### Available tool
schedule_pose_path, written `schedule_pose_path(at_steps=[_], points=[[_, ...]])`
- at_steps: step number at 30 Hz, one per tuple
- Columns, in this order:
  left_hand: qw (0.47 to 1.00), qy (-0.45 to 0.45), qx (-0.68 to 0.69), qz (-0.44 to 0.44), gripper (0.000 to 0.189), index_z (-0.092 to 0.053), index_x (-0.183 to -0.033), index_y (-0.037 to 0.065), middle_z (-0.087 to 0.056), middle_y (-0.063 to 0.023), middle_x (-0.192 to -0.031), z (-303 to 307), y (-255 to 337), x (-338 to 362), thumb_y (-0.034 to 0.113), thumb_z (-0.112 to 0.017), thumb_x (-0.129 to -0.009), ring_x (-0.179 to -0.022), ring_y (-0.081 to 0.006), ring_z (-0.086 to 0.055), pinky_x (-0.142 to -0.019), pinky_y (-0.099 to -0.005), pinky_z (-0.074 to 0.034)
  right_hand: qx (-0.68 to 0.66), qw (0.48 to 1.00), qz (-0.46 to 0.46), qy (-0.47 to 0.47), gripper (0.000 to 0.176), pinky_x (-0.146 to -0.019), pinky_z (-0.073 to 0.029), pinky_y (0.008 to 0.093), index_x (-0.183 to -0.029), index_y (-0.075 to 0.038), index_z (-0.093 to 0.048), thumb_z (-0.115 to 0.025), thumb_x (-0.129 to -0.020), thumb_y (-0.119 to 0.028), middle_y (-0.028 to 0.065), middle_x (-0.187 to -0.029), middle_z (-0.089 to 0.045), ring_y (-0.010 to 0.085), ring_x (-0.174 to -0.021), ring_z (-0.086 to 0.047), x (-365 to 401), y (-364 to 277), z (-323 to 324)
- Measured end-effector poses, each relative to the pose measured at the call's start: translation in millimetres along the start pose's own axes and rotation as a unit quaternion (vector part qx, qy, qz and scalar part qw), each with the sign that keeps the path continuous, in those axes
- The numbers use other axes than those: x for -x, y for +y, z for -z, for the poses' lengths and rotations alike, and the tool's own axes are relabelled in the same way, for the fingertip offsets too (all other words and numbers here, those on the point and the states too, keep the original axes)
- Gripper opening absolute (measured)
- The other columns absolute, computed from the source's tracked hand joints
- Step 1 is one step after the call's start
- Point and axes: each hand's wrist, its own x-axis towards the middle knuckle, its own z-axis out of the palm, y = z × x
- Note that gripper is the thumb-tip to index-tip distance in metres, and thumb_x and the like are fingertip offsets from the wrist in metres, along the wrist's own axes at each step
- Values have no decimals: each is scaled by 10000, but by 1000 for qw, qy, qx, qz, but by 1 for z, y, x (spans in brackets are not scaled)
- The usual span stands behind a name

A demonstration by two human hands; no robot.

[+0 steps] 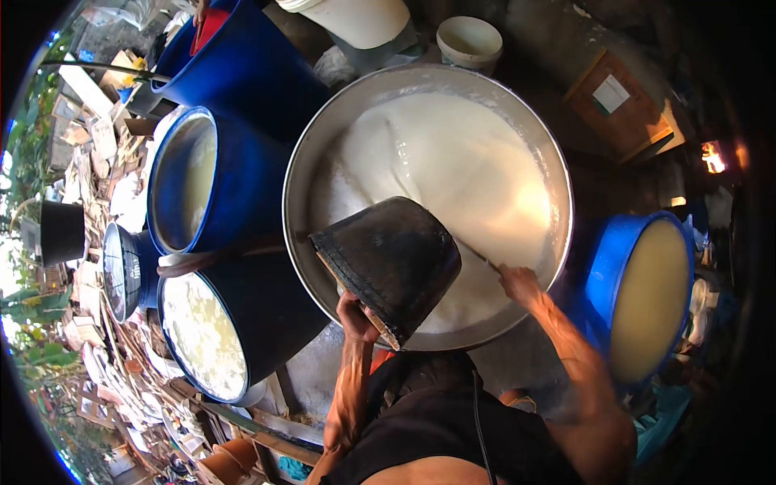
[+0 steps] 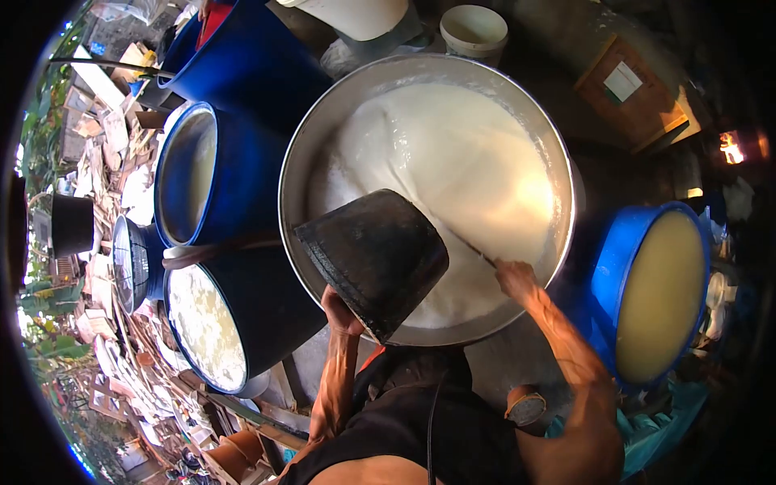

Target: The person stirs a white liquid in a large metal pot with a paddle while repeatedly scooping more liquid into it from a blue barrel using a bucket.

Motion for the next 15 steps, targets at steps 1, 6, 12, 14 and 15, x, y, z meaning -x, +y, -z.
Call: schedule_pose_path(at_steps=[1, 6, 12, 14, 15], points=[[1000, 0, -1, 0, 427, -634, -1209, -45, -694, -187, -1192, -1, 0, 0, 177, -569, -849, -1078, -333, -677, -993, -471, -538, 1, 1000, -3, 3, 223, -684, -520, 531, -1057, -61, -590, -647, -893, -201, 209, -744, -666, 412, -771, -679, 15, -7, 4], [999, 34, -28, -19, 410, -643, -1191, -39, -697, -178, -1187, 4, 2, 0, 188, -567, -858, -1069, -326, -680, -989, -468, -537, 51, 994, 93, 25, 135, -668, -525, 504, -907, -38, -667, -678, -835, -152, 219, -745, -670, 380, -796, -696, 68, -11, 68], [1000, 20, -18, 1, 403, -645, -1186, -42, -699, -175, -1183, 3, 4, -1, 195, -571, -868, -1058, -321, -683, -986, -461, -537, -251, 944, -158, -141, 213, -604, -522, 417, -898, 15, -642, -685, -870, -192, 156, -677, -658, 258, -609, -664, 25, -25, 194], [1000, 12, -15, 1, 406, -643, -1190, -46, -698, -176, -1184, 4, 4, -2, 191, -573, -868, -1062, -322, -682, -988, -459, -536, -286, 923, -251, -64, 216, -486, -472, 364, -944, 0, -625, -664, -909, -209, 80, -643, -613, 145, -520, -579, -3, -46, 204], [1000, 9, -13, -1, 407, -641, -1193, -48, -698, -177, -1185, 5, 5, -2, 189, -574, -868, -1065, -322, -681, -989, -459, -536, -291, 937, -195, -2, 190, -407, -421, 333, -995, -16, -619, -635, -930, -194, 58, -643, -606, 139, -479, -551, -23, -16, 169]])
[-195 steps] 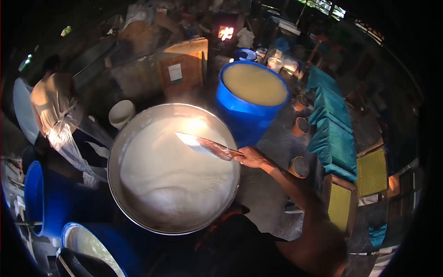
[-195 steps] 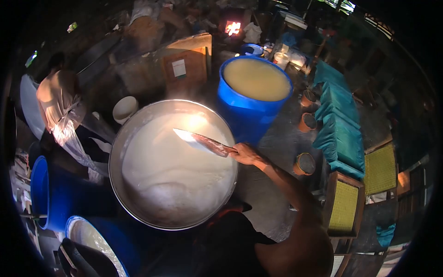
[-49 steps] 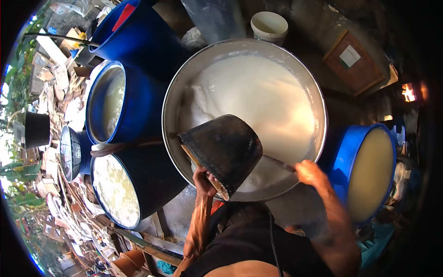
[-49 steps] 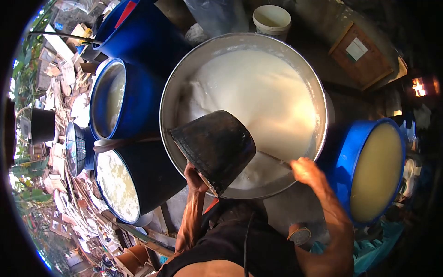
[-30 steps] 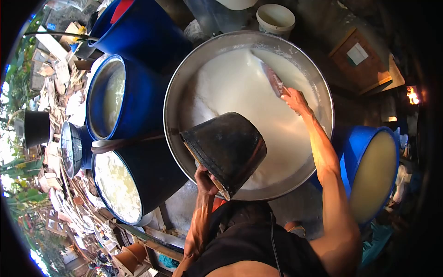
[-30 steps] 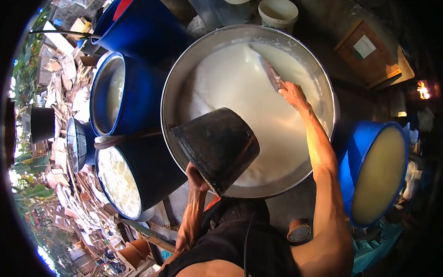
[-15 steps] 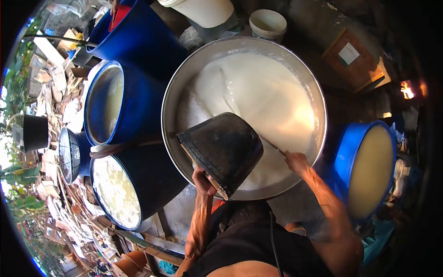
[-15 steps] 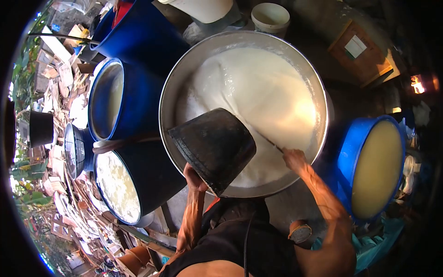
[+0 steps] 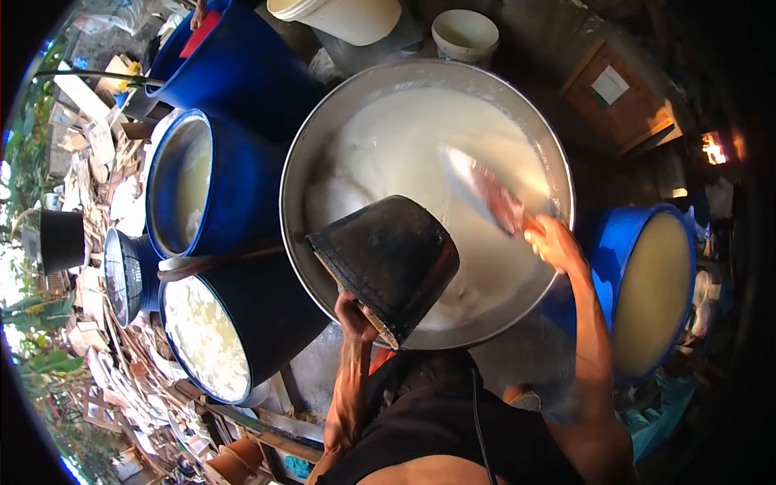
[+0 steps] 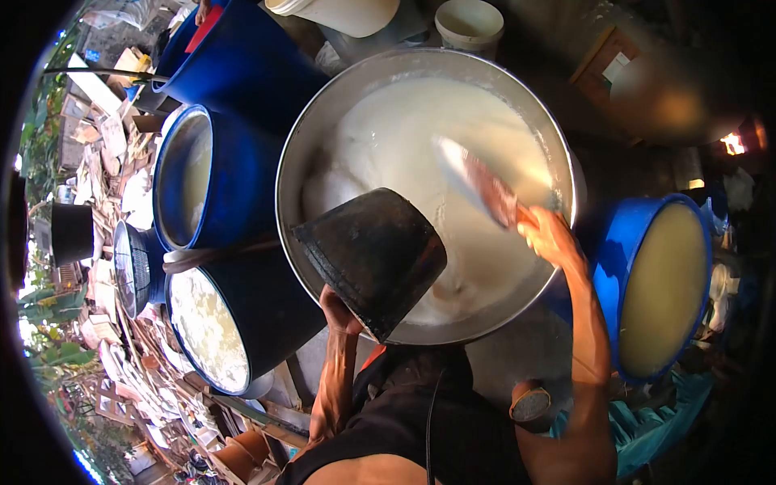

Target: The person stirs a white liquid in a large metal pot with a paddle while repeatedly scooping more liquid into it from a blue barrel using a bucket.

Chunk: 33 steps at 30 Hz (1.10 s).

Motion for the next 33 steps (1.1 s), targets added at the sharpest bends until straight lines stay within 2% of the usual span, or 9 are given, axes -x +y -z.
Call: schedule_pose_path(at_steps=[4, 7, 10, 12, 17, 26, 28, 31, 33], points=[[1000, 6, 22, 6, 411, -637, -1204, -55, -693, -184, -1196, -22, -4, -1, 171, -573, -866, -1081, -325, -677, -997, -457, -532, -58, 992, 33, 108, 211, -488, -477, 332, -1061, -39, -640, -634, -957, -222, 36, -646, -593, 136, -512, -564, -106, -4, -20], [970, 218, -83, -64, 289, -651, -1017, 14, -696, -60, -849, -55, -12, -2, 136, -525, -789, -459, -112, -496, -435, -217, -447, -122, 982, 53, 135, 187, -471, -444, 312, -975, -45, -628, -648, -946, -229, 19, -629, -570, 108, -517, -540, -175, -8, -35], [1000, 21, -3, 5, 428, -626, -1236, -53, -677, -196, -1238, -23, -1, 0, 197, -534, -901, -1122, -337, -660, -1026, -471, -513, -91, 985, 111, 91, 212, -481, -448, 324, -998, -34, -634, -663, -933, -234, 28, -625, -561, 119, -528, -536, -220, -3, -53], [997, 48, -45, -33, 443, -620, -1253, -47, -669, -200, -1254, -32, -5, 2, 226, -509, -923, -1138, -343, -653, -1035, -477, -505, 29, 978, 190, 86, 214, -472, -438, 323, -998, -24, -630, -671, -926, -222, 31, -634, -543, 121, -516, -510, -233, 3, -69], [992, 99, -59, -53, 428, -630, -1210, -44, -678, -189, -1220, -50, -9, 3, 204, -521, -878, -1111, -342, -659, -1008, -473, -524, 122, 973, 193, 34, 315, -799, -507, 512, -1074, -26, -630, -665, -897, -285, 253, -953, -685, 469, -911, -646, -187, 34, -105], [984, 136, -102, -48, 430, -628, -1222, -18, -681, -155, -1220, -51, -4, 9, 252, -519, -905, -1133, -340, -643, -1017, -517, -503, 36, 996, 8, -76, 272, -606, -520, 419, -1178, -121, -611, -621, -911, -174, 116, -661, -600, 297, -628, -634, -10, 86, -136], [983, 136, -116, -49, 442, -624, -1234, -19, -680, -157, -1224, -47, 0, 6, 259, -516, -908, -1131, -335, -646, -1015, -505, -508, 407, 890, 190, -79, 292, -663, -519, 389, -1183, -67, -611, -612, -900, -138, 101, -777, -593, 236, -751, -633, 17, 93, -135], [980, 130, -142, -58, 463, -611, -1260, -21, -676, -163, -1229, -57, -2, 5, 268, -510, -911, -1115, -324, -658, -997, -481, -528, 441, 827, 345, 40, 270, -749, -513, 372, -1156, -16, -612, -581, -911, -126, 116, -963, -588, 218, -936, -616, 71, 100, -114], [976, 130, -166, -50, 488, -599, -1278, -21, -669, -171, -1242, -54, 1, 5, 289, -513, -912, -1133, -337, -649, -999, -500, -528, 329, 903, 272, -38, 197, -776, -505, 401, -1010, -32, -646, -609, -888, -182, 127, -1023, -587, 255, -995, -599, 74, 113, -106]])
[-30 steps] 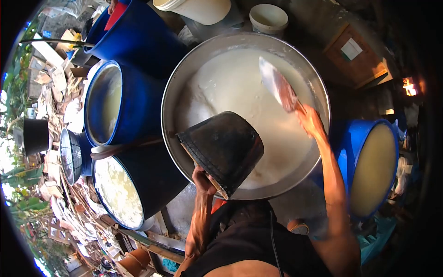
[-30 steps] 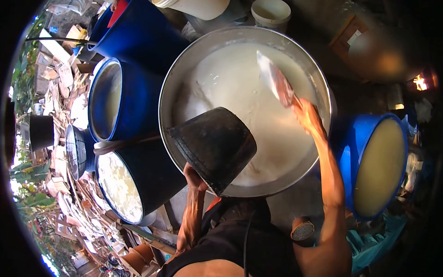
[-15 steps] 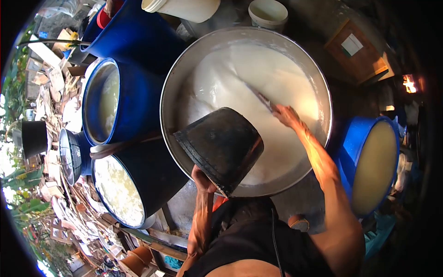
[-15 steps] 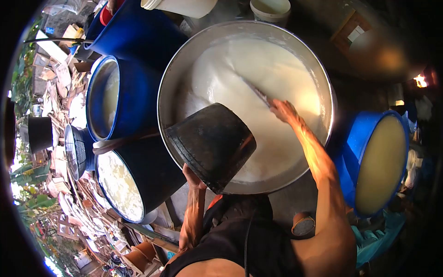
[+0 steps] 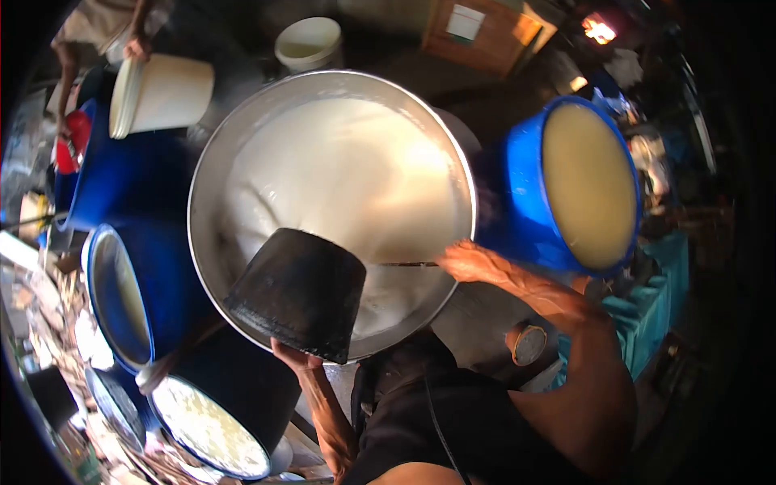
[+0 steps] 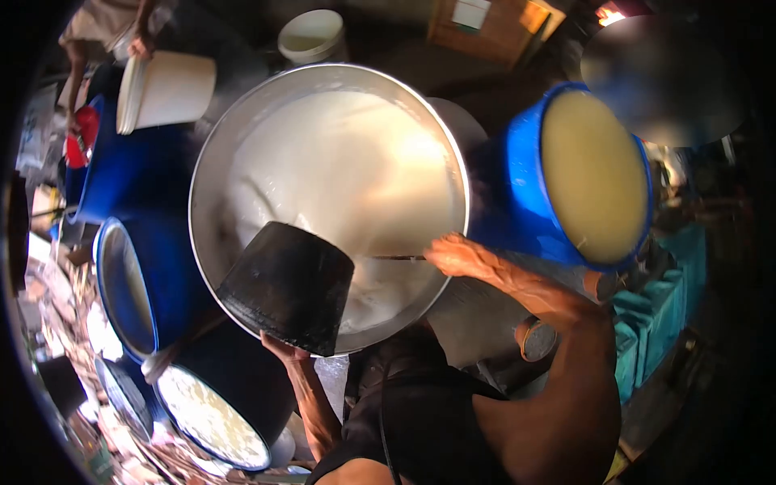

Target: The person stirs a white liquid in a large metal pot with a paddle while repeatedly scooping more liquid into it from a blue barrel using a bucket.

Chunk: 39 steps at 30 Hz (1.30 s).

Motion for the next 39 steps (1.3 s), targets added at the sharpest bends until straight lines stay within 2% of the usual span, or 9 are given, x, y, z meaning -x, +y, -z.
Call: schedule_pose_path(at_steps=[2, 3, 6, 10, 14, 22, 24, 27, 39], points=[[998, -55, 18, 32, 595, -530, -1394, -10, -585, -209, -1379, 9, 2, -4, 351, -478, -924, -1256, -404, -570, -1088, -580, -447, -74, 988, -83, -103, 171, -697, -510, 465, -898, -66, -623, -682, -793, -187, 157, -852, -628, 333, -877, -649, -1, -1, 51], [998, -55, 15, 35, 598, -526, -1396, -12, -584, -209, -1380, 8, 2, -3, 353, -477, -925, -1261, -404, -566, -1090, -578, -447, -187, 978, -90, -21, 198, -694, -527, 463, -887, -45, -643, -699, -790, -208, 176, -793, -666, 356, -832, -677, 8, -2, 81], [998, -53, 8, 28, 605, -522, -1397, -16, -580, -207, -1384, 14, 4, -5, 361, -475, -926, -1269, -402, -561, -1094, -572, -446, -344, 902, -234, -113, 205, -616, -513, 440, -918, -50, -645, -703, -842, -231, 114, -701, -649, 272, -704, -683, -1, -6, 133], [1000, 4, 3, 13, 577, -537, -1378, -5, -621, -187, -1330, 22, 7, -5, 328, -510, -907, -1201, -385, -611, -1039, -562, -496, -406, 867, -273, 90, 206, -367, -411, 336, -999, -34, -601, -644, -960, -232, 59, -688, -608, 148, -524, -576, -47, 9, 129], [1000, 8, 3, 29, 594, -511, -1403, -2, -585, -184, -1381, 24, 8, -3, 351, -482, -926, -1247, -381, -579, -1071, -567, -464, -347, 872, -308, 159, 177, -349, -418, 357, -1013, -30, -595, -580, -983, -204, 54, -579, -538, 155, -416, -521, -137, 69, 110], [1000, 18, -20, 16, 582, -493, -1421, 6, -574, -182, -1392, 28, 12, 1, 350, -441, -954, -1261, -381, -566, -1086, -567, -447, -276, 928, -205, 142, 225, -510, -467, 443, -956, -3, -615, -645, -890, -216, 117, -663, -596, 225, -549, -601, -237, 108, 76], [999, 43, -8, 22, 581, -496, -1418, 10, -574, -180, -1393, 33, 12, 0, 355, -443, -954, -1261, -379, -566, -1088, -568, -445, -227, 949, -182, 119, 281, -702, -517, 490, -975, 24, -656, -722, -833, -208, 242, -816, -680, 391, -800, -689, -237, 103, 61], [998, 53, 20, 10, 576, -507, -1408, 12, -578, -178, -1389, 37, 9, -1, 359, -445, -953, -1259, -377, -567, -1080, -566, -453, -170, 973, -120, 96, 285, -788, -504, 508, -1051, -3, -634, -647, -862, -216, 240, -931, -691, 417, -906, -677, -216, 102, 16], [999, -5, 41, 18, 606, -557, -1372, 25, -598, -182, -1368, 41, 8, -8, 412, -502, -909, -1245, -393, -576, -1080, -579, -453, -74, 995, -67, 8, 194, -702, -540, 507, -1004, -29, -649, -649, -855, -154, 236, -745, -655, 387, -781, -691, -36, 14, -53]])
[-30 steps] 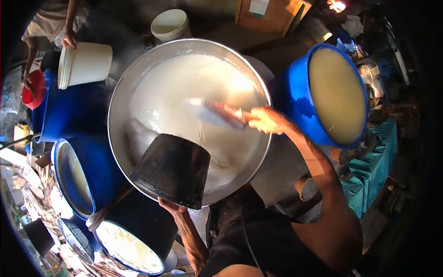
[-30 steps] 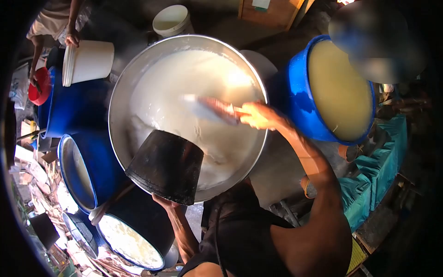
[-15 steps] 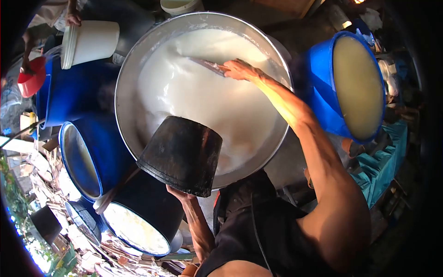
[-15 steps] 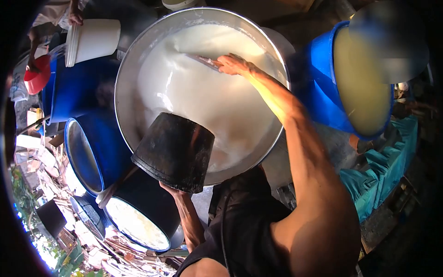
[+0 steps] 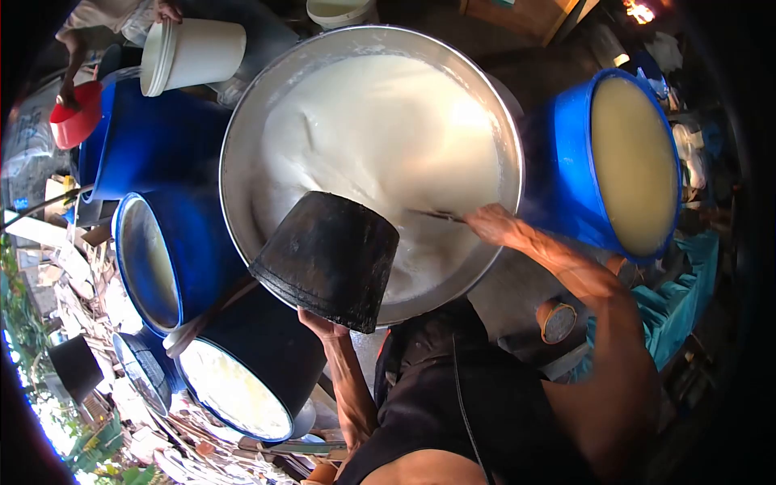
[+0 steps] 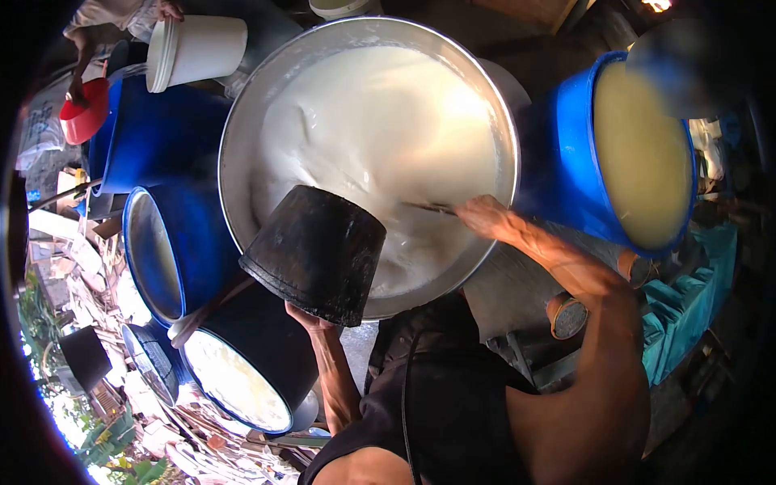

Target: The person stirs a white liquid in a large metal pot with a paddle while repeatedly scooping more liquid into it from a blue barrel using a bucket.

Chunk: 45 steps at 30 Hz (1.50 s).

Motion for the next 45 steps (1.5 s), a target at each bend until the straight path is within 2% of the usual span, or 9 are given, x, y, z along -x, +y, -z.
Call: schedule_pose_path(at_steps=[5, 9, 10, 13, 17, 27, 31, 37, 45], points=[[1000, -27, -1, -8, 563, -551, -1366, 1, -610, -190, -1351, -15, -1, 3, 340, -497, -921, -1230, -385, -591, -1075, -570, -459, 106, 975, 124, 153, 173, -699, -545, 470, -947, -31, -670, -660, -830, -158, 205, -747, -664, 365, -790, -684, 42, -26, 53], [1000, -20, 11, -7, 554, -542, -1373, -6, -611, -193, -1350, -18, -1, 6, 306, -507, -916, -1231, -382, -593, -1077, -566, -457, -85, 994, 48, -41, 222, -633, -534, 414, -929, -24, -686, -703, -796, -201, 158, -748, -679, 350, -707, -667, 34, -17, 148], [1000, -17, 11, -10, 554, -542, -1373, -6, -611, -193, -1350, -17, -1, 6, 306, -507, -916, -1231, -382, -593, -1077, -566, -457, -183, 951, -134, -209, 218, -539, -513, 387, -916, -10, -679, -693, -824, -207, 138, -714, -681, 292, -587, -651, 20, -31, 190], [1000, -15, 17, -17, 560, -538, -1377, -4, -594, -192, -1372, -13, -3, 7, 327, -487, -928, -1241, -380, -585, -1080, -564, -454, -267, 932, -231, -84, 200, -457, -469, 339, -940, -11, -639, -648, -917, -210, 66, -657, -630, 124, -502, -581, 0, -43, 221], [998, 44, -23, -42, 581, -515, -1398, -2, -586, -187, -1378, -15, -4, 8, 356, -466, -943, -1234, -374, -586, -1085, -550, -452, -306, 927, -193, 102, 161, -400, -408, 329, -980, -16, -607, -594, -942, -172, 62, -649, -580, 148, -489, -547, -87, 1, 186], [997, 67, -19, -39, 584, -508, -1401, 1, -592, -186, -1361, -12, 1, 19, 370, -474, -949, -1212, -359, -598, -1061, -529, -473, -226, 958, -116, 132, 238, -576, -493, 437, -880, -13, -646, -686, -859, -247, 167, -694, -641, 278, -625, -654, -262, 43, 122], [997, 71, -13, -41, 586, -505, -1402, 2, -595, -186, -1353, -5, 2, 28, 375, -477, -951, -1203, -353, -603, -1051, -521, -481, -134, 987, -51, 73, 266, -771, -497, 489, -995, -24, -633, -614, -874, -261, 223, -911, -683, 402, -883, -662, -240, 34, 81], [997, 61, -7, -45, 588, -500, -1404, 4, -599, -185, -1343, -2, 3, 29, 384, -482, -955, -1190, -345, -610, -1037, -508, -494, -43, 998, -33, -10, 331, -820, -538, 516, -1209, -72, -591, -567, -929, -247, 213, -887, -700, 415, -844, -687, -133, 7, 32], [998, 41, -1, -55, 592, -494, -1406, 6, -604, -184, -1329, 2, 4, 38, 395, -489, -960, -1172, -333, -620, -1018, -492, -510, 65, 993, 16, -93, 200, -726, -556, 499, -1011, -7, -618, -617, -845, -118, 236, -772, -690, 396, -805, -711, -4, -37, 58]])
